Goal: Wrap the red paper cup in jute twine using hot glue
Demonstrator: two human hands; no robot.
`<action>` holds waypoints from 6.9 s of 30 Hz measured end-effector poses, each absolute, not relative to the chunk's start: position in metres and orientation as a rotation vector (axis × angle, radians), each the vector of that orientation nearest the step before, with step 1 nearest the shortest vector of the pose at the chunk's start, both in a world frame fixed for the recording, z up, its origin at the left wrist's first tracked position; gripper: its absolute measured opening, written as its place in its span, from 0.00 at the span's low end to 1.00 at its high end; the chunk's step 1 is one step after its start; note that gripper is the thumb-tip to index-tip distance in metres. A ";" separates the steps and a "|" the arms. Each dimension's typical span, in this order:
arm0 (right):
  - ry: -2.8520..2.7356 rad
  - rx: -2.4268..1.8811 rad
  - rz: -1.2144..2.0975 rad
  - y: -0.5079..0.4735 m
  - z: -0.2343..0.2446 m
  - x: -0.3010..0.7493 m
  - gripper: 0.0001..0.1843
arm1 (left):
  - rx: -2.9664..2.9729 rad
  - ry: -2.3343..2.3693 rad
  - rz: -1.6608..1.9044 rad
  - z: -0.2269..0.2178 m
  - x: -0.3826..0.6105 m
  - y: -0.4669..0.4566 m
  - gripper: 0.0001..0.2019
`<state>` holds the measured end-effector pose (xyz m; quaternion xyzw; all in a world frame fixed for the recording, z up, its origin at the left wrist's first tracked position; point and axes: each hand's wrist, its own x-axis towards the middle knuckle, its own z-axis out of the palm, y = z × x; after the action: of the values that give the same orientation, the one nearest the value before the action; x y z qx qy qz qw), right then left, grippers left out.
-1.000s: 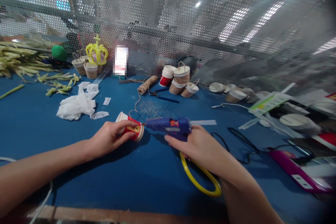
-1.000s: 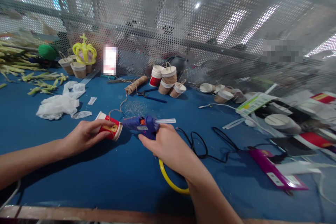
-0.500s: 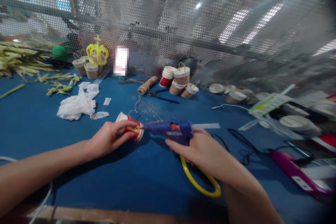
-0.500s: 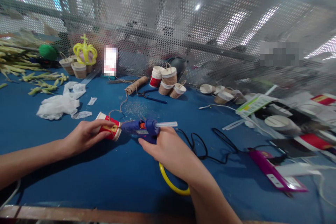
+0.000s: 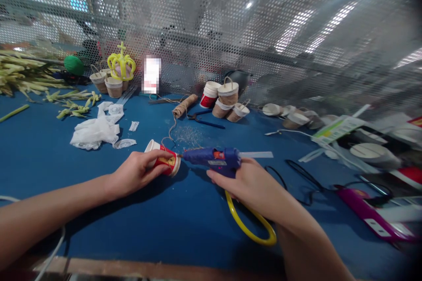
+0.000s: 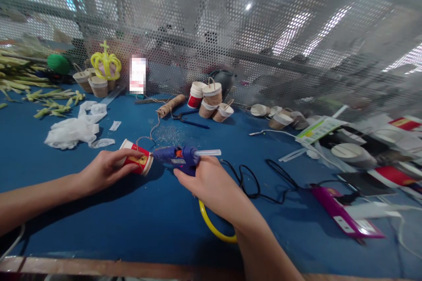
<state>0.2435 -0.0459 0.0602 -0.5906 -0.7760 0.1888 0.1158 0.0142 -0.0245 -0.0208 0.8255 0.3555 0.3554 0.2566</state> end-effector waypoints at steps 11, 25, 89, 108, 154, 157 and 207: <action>-2.334 -1.636 0.472 -0.049 0.059 0.247 0.14 | 2.281 0.937 1.010 -0.022 0.014 -0.024 0.12; -2.353 -1.707 0.477 -0.049 0.059 0.248 0.16 | 2.291 0.918 1.036 -0.024 0.014 -0.024 0.11; -2.323 -1.681 0.449 -0.048 0.060 0.242 0.17 | 2.283 0.991 0.999 -0.026 0.013 -0.024 0.11; -1.865 -1.796 0.870 -0.032 0.057 0.242 0.16 | 2.249 1.073 0.976 -0.024 0.012 -0.022 0.11; -1.408 -1.054 1.076 -0.008 0.024 0.200 0.10 | 1.749 0.930 1.033 -0.015 0.016 -0.030 0.17; -1.437 -1.093 1.013 -0.007 0.024 0.201 0.10 | 1.662 0.942 1.002 -0.013 0.017 -0.030 0.18; -1.776 -1.479 0.935 -0.003 0.008 0.192 0.11 | 1.736 0.970 1.280 -0.006 0.012 -0.038 0.13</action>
<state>0.1921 -0.0035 0.0077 -0.5622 -0.6754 0.3554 0.3185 0.0115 -0.0380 -0.0057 0.6793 0.3798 0.5009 0.3787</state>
